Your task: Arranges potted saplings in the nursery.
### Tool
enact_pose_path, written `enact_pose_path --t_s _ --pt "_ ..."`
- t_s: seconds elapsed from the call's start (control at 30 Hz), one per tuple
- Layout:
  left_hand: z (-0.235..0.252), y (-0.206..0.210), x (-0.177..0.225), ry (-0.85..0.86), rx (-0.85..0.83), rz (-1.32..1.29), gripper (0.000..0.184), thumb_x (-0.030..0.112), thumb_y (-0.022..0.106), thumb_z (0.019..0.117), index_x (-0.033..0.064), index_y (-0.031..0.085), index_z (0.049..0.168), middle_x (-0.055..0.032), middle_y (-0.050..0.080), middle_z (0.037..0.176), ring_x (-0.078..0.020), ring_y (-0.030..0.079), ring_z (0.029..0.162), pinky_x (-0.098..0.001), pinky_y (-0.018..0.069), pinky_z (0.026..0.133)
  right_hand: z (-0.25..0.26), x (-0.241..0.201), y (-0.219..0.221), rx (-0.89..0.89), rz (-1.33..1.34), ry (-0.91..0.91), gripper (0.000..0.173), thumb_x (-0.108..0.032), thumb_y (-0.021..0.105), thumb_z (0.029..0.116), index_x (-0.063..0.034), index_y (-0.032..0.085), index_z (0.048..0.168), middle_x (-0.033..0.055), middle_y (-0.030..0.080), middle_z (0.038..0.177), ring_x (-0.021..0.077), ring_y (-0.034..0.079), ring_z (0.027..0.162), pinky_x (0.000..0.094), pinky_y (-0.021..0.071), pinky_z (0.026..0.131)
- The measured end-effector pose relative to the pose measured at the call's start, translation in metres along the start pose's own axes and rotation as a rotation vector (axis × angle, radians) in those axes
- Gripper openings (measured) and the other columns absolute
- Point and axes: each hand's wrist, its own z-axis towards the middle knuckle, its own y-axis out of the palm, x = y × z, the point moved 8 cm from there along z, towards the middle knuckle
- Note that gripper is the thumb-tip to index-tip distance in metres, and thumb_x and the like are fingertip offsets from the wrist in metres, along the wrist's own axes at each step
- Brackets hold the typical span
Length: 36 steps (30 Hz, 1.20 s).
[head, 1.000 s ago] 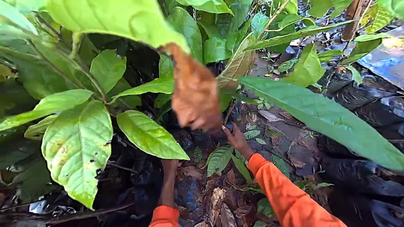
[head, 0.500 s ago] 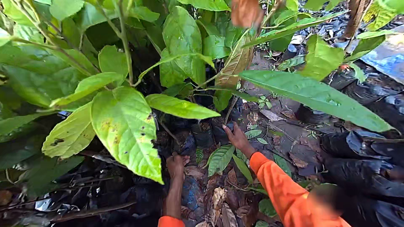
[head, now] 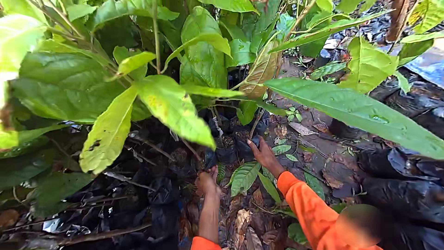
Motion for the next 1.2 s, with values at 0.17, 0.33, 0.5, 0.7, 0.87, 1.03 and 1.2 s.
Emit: enact_pose_path --t_s 0.17,0.33,0.5,0.7,0.87,1.03,1.2 --pt "0.003 0.016 -0.006 0.073 -0.012 -0.097 0.036 0.022 0.022 0.1143 -0.0062 0.045 0.116 -0.0124 0.052 0.085 -0.0206 0.064 0.065 -0.0387 0.0624 0.07 -0.01 -0.002 -0.001 -0.03 -0.028 0.022 0.071 -0.047 0.049 0.1071 -0.0012 0.03 0.158 0.0277 0.054 0.144 0.0399 0.057 0.131 0.0547 0.0431 0.111" --pt "0.012 0.027 -0.001 0.089 -0.019 -0.134 0.033 0.021 0.024 0.1144 -0.0028 0.046 0.109 -0.0109 0.05 0.08 -0.0194 0.061 0.061 -0.0381 0.0627 0.066 0.016 0.041 0.01 0.033 -0.086 -0.033 0.078 -0.061 0.046 0.1025 -0.0103 0.031 0.159 0.023 0.063 0.133 0.0387 0.065 0.12 0.0595 0.0507 0.101" --pt "0.02 0.018 -0.012 0.043 -0.11 -0.17 0.036 0.023 0.021 0.1144 -0.0038 0.045 0.112 -0.0126 0.052 0.084 -0.023 0.064 0.069 -0.0416 0.0619 0.074 0.021 0.044 0.013 0.023 -0.122 -0.034 0.079 -0.065 0.043 0.1022 -0.012 0.031 0.159 0.0224 0.064 0.133 0.0396 0.065 0.12 0.0602 0.0497 0.102" --pt "0.02 0.012 -0.021 0.057 -0.125 -0.099 0.043 0.028 0.017 0.1146 -0.0021 0.046 0.104 -0.0121 0.055 0.084 -0.0219 0.066 0.072 -0.0394 0.0621 0.075 -0.015 -0.002 0.0 0.022 -0.024 0.023 0.068 -0.045 0.047 0.108 -0.0012 0.032 0.157 0.0277 0.058 0.14 0.0415 0.058 0.129 0.0559 0.0431 0.11" --pt "-0.045 0.042 0.023 0.632 -0.504 0.639 0.033 0.014 0.04 0.1078 -0.0097 0.058 0.123 -0.0207 0.068 0.104 -0.0267 0.071 0.086 -0.0428 0.0608 0.074 -0.013 0.0 0.001 0.032 -0.026 0.005 0.065 -0.045 0.047 0.1082 -0.0028 0.034 0.157 0.0265 0.06 0.138 0.0405 0.059 0.128 0.0562 0.0439 0.11" --pt "-0.02 0.108 0.044 0.836 -0.6 1.328 0.044 0.029 0.054 0.1055 0.0012 0.058 0.139 -0.0223 0.063 0.133 -0.0344 0.067 0.114 -0.053 0.0515 0.1 -0.01 -0.004 -0.004 -0.089 0.004 -0.05 0.082 -0.049 0.058 0.102 -0.0036 0.025 0.161 0.0239 0.05 0.151 0.033 0.049 0.141 0.049 0.0365 0.119" --pt "-0.005 0.114 0.035 0.804 -0.606 1.509 0.038 0.023 0.037 0.1117 0.0019 0.063 0.132 -0.0227 0.069 0.121 -0.0375 0.066 0.116 -0.0546 0.0505 0.1 0.0 -0.009 -0.005 -0.045 -0.185 0.086 0.083 -0.063 0.046 0.1024 -0.0053 0.031 0.16 0.0247 0.061 0.139 0.0404 0.058 0.131 0.0578 0.0411 0.111"
